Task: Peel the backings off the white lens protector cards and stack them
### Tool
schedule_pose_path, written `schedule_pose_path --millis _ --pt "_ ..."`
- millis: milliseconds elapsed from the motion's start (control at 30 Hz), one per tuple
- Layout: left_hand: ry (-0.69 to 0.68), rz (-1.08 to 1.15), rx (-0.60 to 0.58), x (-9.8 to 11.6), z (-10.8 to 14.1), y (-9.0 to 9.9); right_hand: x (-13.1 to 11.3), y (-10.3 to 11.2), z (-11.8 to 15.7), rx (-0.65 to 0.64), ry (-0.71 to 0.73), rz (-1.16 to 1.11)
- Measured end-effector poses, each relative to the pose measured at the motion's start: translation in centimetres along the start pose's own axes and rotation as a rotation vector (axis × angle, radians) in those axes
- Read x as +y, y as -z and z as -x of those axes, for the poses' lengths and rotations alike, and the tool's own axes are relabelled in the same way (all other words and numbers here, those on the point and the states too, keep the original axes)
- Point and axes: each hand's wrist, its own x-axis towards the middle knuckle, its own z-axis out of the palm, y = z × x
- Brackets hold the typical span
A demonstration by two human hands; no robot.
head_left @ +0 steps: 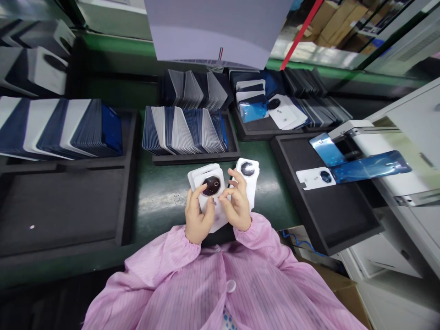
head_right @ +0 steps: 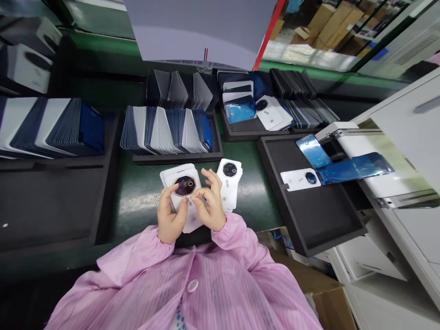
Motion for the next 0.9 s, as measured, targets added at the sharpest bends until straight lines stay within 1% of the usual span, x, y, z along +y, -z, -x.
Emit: schedule_pose_path --millis 67,133,267,367,633,900 --pt "0.001 0.01 -0.013 0.0 0.0 0.0 -0.2 0.1 -0.3 -0.06 -0.102 -0.071" --pt "0.012 0.013 -0.025 0.1 0.0 0.0 -0.2 0.2 -0.6 -0.095 -0.173 -0.121" --pt "0.028 0.024 -0.026 0.2 0.0 0.0 -0.1 0.0 -0.7 -0.098 -0.231 -0.159" --pt "0.035 0.027 -0.024 0.2 -0.1 0.0 -0.1 -0.2 -0.6 -0.093 -0.234 -0.147" --pt "0.017 0.0 -0.011 0.1 0.0 -0.1 -0.4 -0.6 -0.7 -0.06 -0.172 -0.072" --pt "0.017 0.002 -0.021 -0.1 0.1 -0.1 -0.4 -1.0 -0.5 -0.026 -0.162 -0.024"
